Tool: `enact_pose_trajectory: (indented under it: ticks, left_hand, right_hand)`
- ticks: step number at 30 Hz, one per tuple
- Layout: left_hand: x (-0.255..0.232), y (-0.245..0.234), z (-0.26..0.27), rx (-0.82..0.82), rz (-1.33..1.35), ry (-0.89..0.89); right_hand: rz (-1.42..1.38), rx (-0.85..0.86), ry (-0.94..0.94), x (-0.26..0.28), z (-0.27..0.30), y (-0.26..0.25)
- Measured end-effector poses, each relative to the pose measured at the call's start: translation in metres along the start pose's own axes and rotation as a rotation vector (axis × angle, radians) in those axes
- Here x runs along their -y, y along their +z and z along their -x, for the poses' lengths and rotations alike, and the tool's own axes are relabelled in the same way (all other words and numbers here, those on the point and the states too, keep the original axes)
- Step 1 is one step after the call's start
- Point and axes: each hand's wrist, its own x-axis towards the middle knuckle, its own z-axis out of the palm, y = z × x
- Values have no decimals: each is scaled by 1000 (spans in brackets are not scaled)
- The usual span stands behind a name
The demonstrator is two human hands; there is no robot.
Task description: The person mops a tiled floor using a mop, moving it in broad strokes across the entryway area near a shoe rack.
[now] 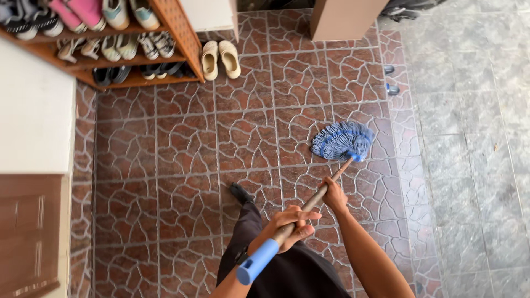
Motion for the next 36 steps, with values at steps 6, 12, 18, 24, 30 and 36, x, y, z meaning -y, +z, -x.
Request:
enact_pose_trajectory:
  ticks: [6,12,18,24,30,36]
  left_hand:
    - [-43,-92,-34,98,-69,-11]
    - [-82,-184,-64,124,-144,29]
    - [-98,-243,-43,38,-275,81]
    - [-133,-279,-18,-111,-421,19]
    - [-164,-292,-20,-187,-569,-17]
    - [-154,-280,-40,-351,-692,120]
  right_hand:
    - [-144,-53,-230,62,-19,41]
    - [-318,-66,-435,161,-54,69]
    - [-280,96,-350,279,-82,95]
    - [-500,110,-771,369,-96,145]
    - [-300,518,-703,433,-95,161]
    - [-45,568,-695,444,-81,108]
